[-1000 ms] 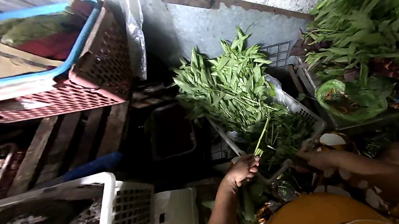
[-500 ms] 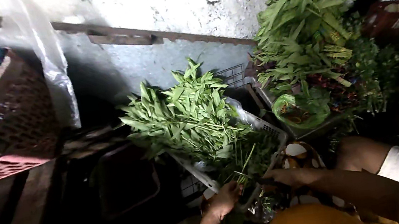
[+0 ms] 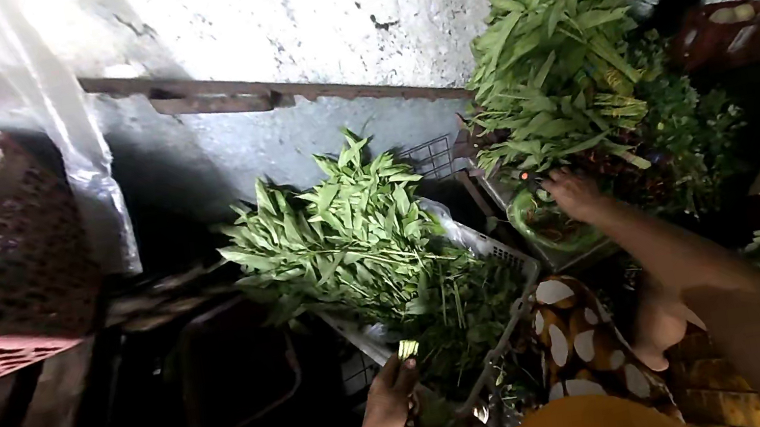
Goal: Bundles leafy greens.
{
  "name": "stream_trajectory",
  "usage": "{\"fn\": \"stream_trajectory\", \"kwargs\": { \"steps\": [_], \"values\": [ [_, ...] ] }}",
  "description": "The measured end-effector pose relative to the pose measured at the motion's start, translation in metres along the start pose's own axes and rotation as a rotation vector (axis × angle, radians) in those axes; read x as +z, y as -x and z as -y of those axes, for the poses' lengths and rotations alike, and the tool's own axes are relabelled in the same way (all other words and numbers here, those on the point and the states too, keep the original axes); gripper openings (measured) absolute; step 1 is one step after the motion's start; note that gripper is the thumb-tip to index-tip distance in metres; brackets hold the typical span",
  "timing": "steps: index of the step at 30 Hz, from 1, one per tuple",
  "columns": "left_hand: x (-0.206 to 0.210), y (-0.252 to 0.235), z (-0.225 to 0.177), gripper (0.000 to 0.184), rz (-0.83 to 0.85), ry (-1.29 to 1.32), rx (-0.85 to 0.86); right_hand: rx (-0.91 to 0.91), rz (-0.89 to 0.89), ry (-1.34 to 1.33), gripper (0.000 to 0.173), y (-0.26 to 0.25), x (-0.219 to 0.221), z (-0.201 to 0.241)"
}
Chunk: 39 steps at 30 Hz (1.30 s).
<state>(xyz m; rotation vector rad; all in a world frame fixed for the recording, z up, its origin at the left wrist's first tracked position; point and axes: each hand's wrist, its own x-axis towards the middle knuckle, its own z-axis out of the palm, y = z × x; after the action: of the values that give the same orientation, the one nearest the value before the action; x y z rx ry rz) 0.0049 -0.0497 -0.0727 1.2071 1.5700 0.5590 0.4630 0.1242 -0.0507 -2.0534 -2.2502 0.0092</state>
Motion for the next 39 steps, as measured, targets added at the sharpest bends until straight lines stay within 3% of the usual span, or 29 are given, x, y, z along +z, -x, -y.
{"fn": "stream_trajectory", "kwargs": {
  "steps": [5, 9, 11, 13, 15, 17, 19, 20, 22, 24, 26, 28, 30, 31, 33, 35, 37, 39],
  "values": [
    [-0.008, 0.009, 0.007, 0.024, -0.041, -0.028, 0.005, -0.009, -0.140, -0.055, 0.020, 0.026, 0.004, 0.020],
    [-0.012, 0.017, -0.012, 0.025, -0.080, -0.081, 0.040, 0.252, 0.236, -0.124, 0.032, 0.053, 0.006, 0.040],
    [-0.015, 0.021, -0.029, 0.024, -0.099, -0.062, 0.101, 0.279, 0.250, -0.143, 0.034, 0.059, 0.015, 0.037],
    [-0.019, 0.030, -0.051, 0.021, -0.153, 0.069, 0.237, 0.315, 0.271, -0.187, 0.036, 0.058, 0.013, 0.035],
    [-0.030, 0.046, -0.078, 0.018, -0.198, 0.361, 0.469, 0.350, 0.288, -0.258, 0.038, 0.056, 0.011, 0.032],
    [-0.047, 0.059, -0.106, 0.021, -0.110, 0.668, 0.751, 0.352, 0.315, -0.294, 0.042, 0.054, 0.016, 0.026],
    [-0.064, 0.062, -0.125, 0.025, 0.003, 0.784, 0.941, 0.357, 0.317, -0.331, 0.045, 0.053, 0.024, 0.021],
    [-0.067, 0.062, -0.132, 0.024, -0.050, 0.727, 0.970, 0.360, 0.299, -0.361, 0.042, 0.052, 0.027, 0.019],
    [-0.063, 0.065, -0.142, 0.021, -0.415, 0.273, 0.898, 0.358, 0.261, -0.414, 0.039, 0.053, 0.021, 0.020],
    [-0.052, 0.066, -0.147, 0.039, -0.625, -0.222, 0.763, 0.349, 0.231, -0.442, 0.037, 0.056, 0.014, 0.020],
    [-0.045, 0.061, -0.143, 0.042, -0.619, -0.279, 0.766, 0.343, 0.185, -0.469, 0.033, 0.058, 0.013, 0.014],
    [-0.040, 0.056, -0.139, 0.022, -0.429, 0.131, 0.853, 0.366, 0.147, -0.597, 0.033, 0.059, 0.015, 0.006],
    [-0.038, 0.053, -0.140, 0.020, -0.154, 0.522, 0.893, 0.450, 0.114, -0.846, 0.038, 0.060, 0.011, 0.002],
    [-0.035, 0.052, -0.141, 0.020, -0.111, 0.580, 0.875, 0.505, 0.091, -0.964, 0.040, 0.062, 0.005, 0.002],
    [-0.027, 0.053, -0.142, 0.016, -0.237, 0.416, 0.795, 0.579, -0.020, -1.179, 0.036, 0.063, -0.004, 0.005],
    [-0.018, 0.053, -0.144, 0.025, -0.389, 0.053, 0.696, 0.597, -0.176, -1.430, 0.023, 0.060, -0.007, 0.006],
    [-0.008, 0.047, -0.148, 0.031, -0.412, -0.201, 0.612, 0.597, -0.260, -1.693, 0.017, 0.057, -0.017, 0.013],
    [0.003, 0.039, -0.154, 0.034, -0.346, -0.323, 0.525, 0.493, -0.235, -1.821, 0.020, 0.058, -0.031, 0.025]
  ]
}}
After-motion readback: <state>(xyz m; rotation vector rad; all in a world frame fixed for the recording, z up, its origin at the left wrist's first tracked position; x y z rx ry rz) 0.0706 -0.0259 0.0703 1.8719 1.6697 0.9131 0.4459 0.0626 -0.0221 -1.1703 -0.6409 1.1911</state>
